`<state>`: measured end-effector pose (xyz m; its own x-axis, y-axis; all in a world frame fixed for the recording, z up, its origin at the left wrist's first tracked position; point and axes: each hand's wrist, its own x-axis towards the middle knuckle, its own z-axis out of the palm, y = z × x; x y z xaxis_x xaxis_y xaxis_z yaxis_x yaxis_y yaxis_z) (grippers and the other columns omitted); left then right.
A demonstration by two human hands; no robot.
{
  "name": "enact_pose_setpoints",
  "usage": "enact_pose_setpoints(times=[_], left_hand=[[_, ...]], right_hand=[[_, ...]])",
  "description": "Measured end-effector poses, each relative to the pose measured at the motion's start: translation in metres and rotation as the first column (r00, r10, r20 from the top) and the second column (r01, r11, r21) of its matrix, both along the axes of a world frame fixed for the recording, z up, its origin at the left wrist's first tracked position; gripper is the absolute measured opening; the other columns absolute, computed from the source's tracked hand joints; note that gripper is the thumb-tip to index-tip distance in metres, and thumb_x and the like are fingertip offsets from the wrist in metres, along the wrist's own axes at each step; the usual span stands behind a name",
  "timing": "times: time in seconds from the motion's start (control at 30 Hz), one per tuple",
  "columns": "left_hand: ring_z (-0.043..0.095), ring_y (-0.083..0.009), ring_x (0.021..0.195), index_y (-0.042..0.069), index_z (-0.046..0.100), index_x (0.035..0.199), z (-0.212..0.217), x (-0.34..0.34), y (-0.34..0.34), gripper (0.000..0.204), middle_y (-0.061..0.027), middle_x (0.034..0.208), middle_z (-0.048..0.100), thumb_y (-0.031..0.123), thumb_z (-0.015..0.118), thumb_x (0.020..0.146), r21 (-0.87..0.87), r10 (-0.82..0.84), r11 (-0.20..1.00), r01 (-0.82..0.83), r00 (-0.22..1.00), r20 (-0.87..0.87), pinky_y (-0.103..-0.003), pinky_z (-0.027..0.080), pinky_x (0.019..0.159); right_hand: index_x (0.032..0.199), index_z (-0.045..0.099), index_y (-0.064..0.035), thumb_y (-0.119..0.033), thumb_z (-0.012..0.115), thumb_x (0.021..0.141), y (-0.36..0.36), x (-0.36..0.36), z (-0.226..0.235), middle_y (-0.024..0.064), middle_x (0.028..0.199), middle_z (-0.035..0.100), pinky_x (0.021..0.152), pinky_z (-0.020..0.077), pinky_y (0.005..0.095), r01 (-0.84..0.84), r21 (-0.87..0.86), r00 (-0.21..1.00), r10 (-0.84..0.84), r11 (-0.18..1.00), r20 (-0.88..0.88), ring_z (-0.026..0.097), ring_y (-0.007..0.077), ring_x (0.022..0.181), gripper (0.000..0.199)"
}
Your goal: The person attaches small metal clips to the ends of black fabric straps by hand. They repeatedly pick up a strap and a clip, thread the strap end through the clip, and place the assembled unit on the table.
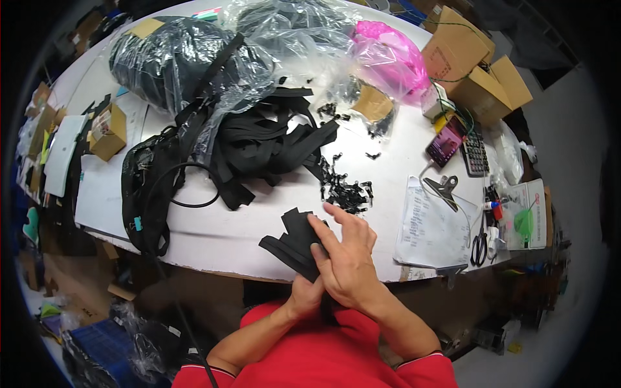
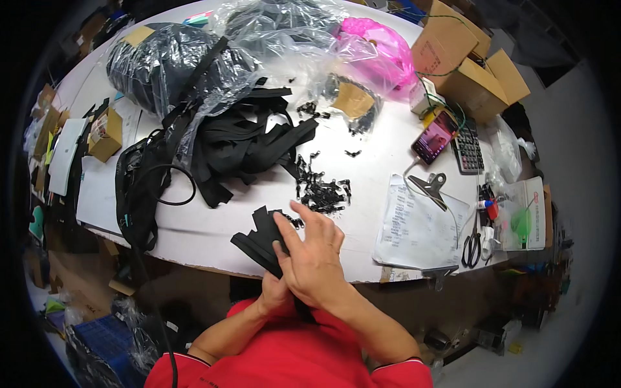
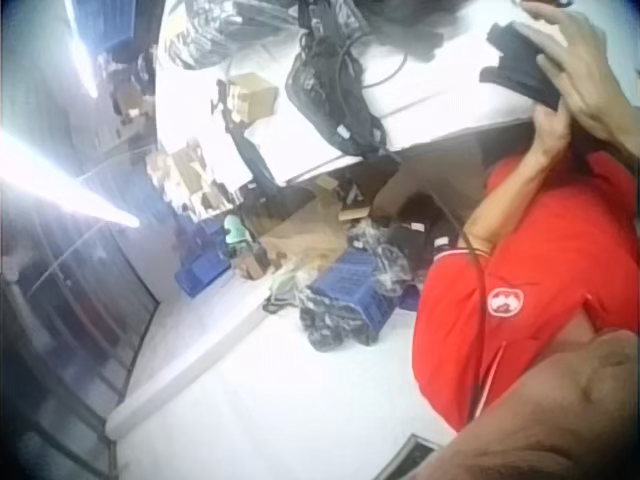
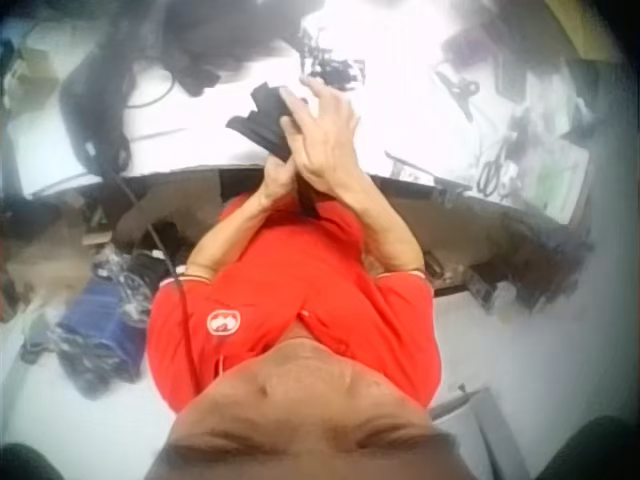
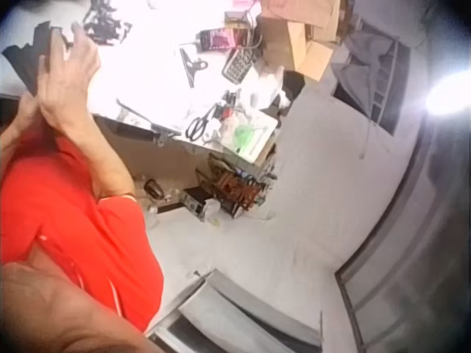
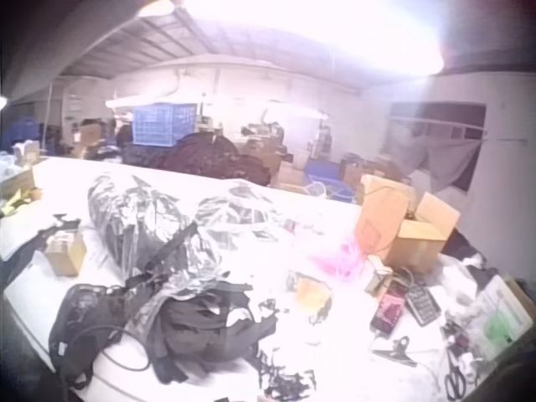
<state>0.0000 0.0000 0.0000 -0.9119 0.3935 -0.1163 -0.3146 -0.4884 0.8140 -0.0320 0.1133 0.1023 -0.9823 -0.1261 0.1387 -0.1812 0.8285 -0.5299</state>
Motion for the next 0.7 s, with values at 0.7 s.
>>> enact_pose_setpoints(times=[0.7], left_hand=[[0.053,-0.013,0.076,-0.001,0.06,0.104,0.022,-0.018,-0.057,0.018,-0.0057,0.079,0.057,0.014,0.052,0.1,0.072,0.032,0.996,-0.045,0.985,0.171,-0.026,0.041,0.074]], right_hand=[[0.101,0.072,-0.0131,-0.012,0.06,0.075,-0.027,-0.229,0.049,0.0148,0.111,0.061,0.1,0.0364,0.0527,-0.302,0.527,0.939,0.344,0.795,0.02,0.053,0.0358,0.114,0.029]])
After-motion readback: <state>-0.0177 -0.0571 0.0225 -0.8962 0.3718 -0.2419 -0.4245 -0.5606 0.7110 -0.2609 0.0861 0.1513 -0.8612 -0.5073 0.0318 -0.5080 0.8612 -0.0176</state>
